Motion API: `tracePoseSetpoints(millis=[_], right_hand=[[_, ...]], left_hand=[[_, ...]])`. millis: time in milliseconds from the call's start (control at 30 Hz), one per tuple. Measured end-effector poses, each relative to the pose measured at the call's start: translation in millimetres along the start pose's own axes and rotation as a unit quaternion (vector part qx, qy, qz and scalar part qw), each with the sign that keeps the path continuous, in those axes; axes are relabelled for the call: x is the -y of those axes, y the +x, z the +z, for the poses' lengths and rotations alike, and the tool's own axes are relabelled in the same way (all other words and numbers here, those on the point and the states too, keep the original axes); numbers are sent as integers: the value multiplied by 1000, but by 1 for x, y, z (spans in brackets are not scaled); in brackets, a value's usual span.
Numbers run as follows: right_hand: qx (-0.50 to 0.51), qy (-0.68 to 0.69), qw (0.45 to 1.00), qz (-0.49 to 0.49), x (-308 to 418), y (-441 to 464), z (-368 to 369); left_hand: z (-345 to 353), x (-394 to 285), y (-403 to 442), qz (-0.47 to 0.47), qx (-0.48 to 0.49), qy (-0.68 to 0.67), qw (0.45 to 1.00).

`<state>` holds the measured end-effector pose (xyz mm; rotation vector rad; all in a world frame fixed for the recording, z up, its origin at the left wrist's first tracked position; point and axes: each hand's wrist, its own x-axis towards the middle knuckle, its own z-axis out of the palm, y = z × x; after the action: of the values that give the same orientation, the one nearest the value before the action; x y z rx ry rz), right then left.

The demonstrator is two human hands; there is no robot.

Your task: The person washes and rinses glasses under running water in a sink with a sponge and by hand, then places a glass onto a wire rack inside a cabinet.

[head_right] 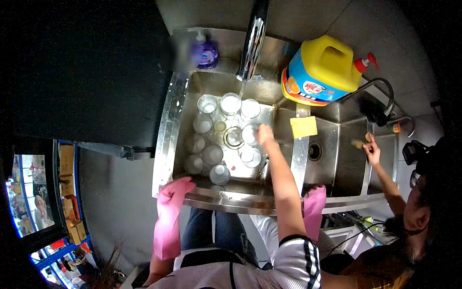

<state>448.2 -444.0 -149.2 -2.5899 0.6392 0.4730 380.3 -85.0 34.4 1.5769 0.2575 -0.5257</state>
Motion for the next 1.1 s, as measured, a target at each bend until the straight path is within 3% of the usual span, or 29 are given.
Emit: tracePoseSetpoints(millis=[33, 67, 100, 167, 200, 233, 300, 333, 367, 400, 433, 500, 567, 633, 667, 767, 1033, 1100], right_hand=[[28, 30, 999, -7, 3, -7, -9], [14, 166, 985, -55, -10, -5, -4], [14, 163, 985, -52, -21, -4, 1], [113, 450, 886, -15, -1, -24, -24], [143, 491, 859, -10, 10, -32, -34], [140, 493, 858, -6, 19, -39, -41], [247, 485, 838, -40, 32, -46, -51], [269, 473, 835, -81, 28, -42, -43], [294, 552, 781, -9, 40, -53, -45], [287, 560, 777, 0, 45, -55, -42], [279, 571, 772, 8, 49, -58, -37], [252, 645, 719, 54, 58, -74, -32], [160, 703, 677, 146, 59, -91, -32], [102, 705, 679, 178, 45, -95, -18], [46, 700, 682, 205, 41, -99, -15], [-2, 681, 703, 206, 35, -106, -16], [-17, 672, 723, 159, 57, -117, -41], [-39, 718, 683, 128, 69, -113, -49]], left_hand=[[10, -9, 3, 8, 30, 63, 997], [18, -19, 10, -49, 80, 67, 993], [30, -15, 25, 28, 100, 122, 987], [54, -14, 61, 170, 137, 228, 949], [64, -18, 79, 232, 154, 281, 918], [75, -20, 94, 232, 159, 282, 917], [91, -24, 122, 344, 214, 422, 811], [92, -24, 131, 343, 218, 421, 811], [90, -25, 140, 246, 294, 346, 857], [88, -25, 145, 142, 363, 263, 882], [86, -30, 143, 141, 368, 265, 880], [83, -45, 139, 82, 324, 330, 883], [82, -36, 148, 58, 312, 309, 897], [78, -32, 153, -78, 281, 198, 936], [81, -74, 143, -138, 265, 277, 913], [90, -79, 148, -105, 269, 272, 918], [88, -48, 149, 17, 290, 134, 948], [96, -50, 151, 63, 282, 125, 949]])
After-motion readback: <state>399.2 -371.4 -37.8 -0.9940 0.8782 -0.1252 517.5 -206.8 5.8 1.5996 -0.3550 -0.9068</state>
